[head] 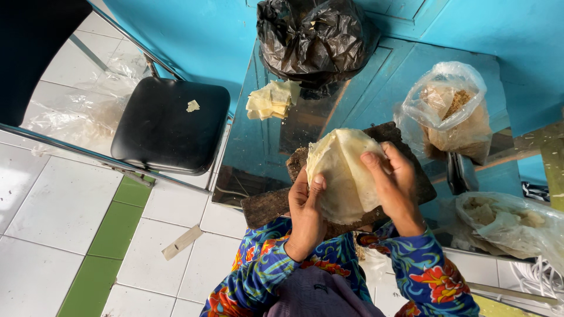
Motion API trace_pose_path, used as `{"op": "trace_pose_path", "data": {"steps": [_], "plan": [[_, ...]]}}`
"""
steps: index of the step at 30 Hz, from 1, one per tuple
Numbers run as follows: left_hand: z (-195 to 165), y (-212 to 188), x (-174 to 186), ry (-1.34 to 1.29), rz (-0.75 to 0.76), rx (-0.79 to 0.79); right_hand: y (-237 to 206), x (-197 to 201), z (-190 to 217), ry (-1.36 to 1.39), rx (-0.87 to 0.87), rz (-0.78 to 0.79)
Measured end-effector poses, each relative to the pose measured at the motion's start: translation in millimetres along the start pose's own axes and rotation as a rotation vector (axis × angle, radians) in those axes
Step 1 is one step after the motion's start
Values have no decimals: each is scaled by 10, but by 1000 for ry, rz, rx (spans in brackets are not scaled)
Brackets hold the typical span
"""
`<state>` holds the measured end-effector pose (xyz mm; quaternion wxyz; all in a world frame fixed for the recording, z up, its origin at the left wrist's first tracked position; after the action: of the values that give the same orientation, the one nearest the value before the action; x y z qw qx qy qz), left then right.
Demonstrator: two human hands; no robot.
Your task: The person sits at a table and peels thin dough discs one at a time from a stack of layered flatbread, separating each layer by hand and setting the separated pieces on a wooden board. They continue through the stack, occasionally repositioning the remaining layers.
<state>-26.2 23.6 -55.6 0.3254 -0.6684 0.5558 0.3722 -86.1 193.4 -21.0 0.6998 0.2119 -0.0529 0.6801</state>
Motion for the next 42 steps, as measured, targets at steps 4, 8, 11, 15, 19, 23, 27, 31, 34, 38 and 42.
{"op": "trace_pose_path", "data": {"steps": [4,8,11,15,19,23,27,31,34,38,42], "plan": [[-96,45,175,-134,69,-90,218,297,-94,215,-171,-133],[-355,33,322,-167,-40,-145,417,677,-116,403,-132,-215],[-694,10,383,-116,-219,-223,482,889,3,347,-118,-237],[-1060,48,371,-115,-291,-370,454,834,192,112,-141,-33],[-1224,62,333,-103,-276,-414,410,603,221,137,-96,82],[-1234,49,328,-134,-296,-362,387,260,-2,60,-237,192],[-1177,85,321,-143,-237,-328,314,172,-215,-206,-293,202],[-1098,104,278,-127,-230,-265,302,227,-257,-234,-316,176],[-1074,105,253,-126,-248,-245,303,255,-194,-252,-285,162],[-1043,117,236,-130,-212,-242,269,241,-78,-299,-253,211],[-1014,127,238,-127,-204,-229,234,236,24,-346,-245,214]]}}
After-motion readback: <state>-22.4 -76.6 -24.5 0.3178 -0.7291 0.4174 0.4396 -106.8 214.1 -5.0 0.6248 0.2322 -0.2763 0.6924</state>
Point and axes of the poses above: each hand's wrist, its own y-axis towards the middle knuckle, its own x-axis out of the back of the hand, z = x × y, the point moved 1 cm from there along y, towards the middle knuckle, and after that the axes turned 13 degrees about -y, right-handed, at the moved point
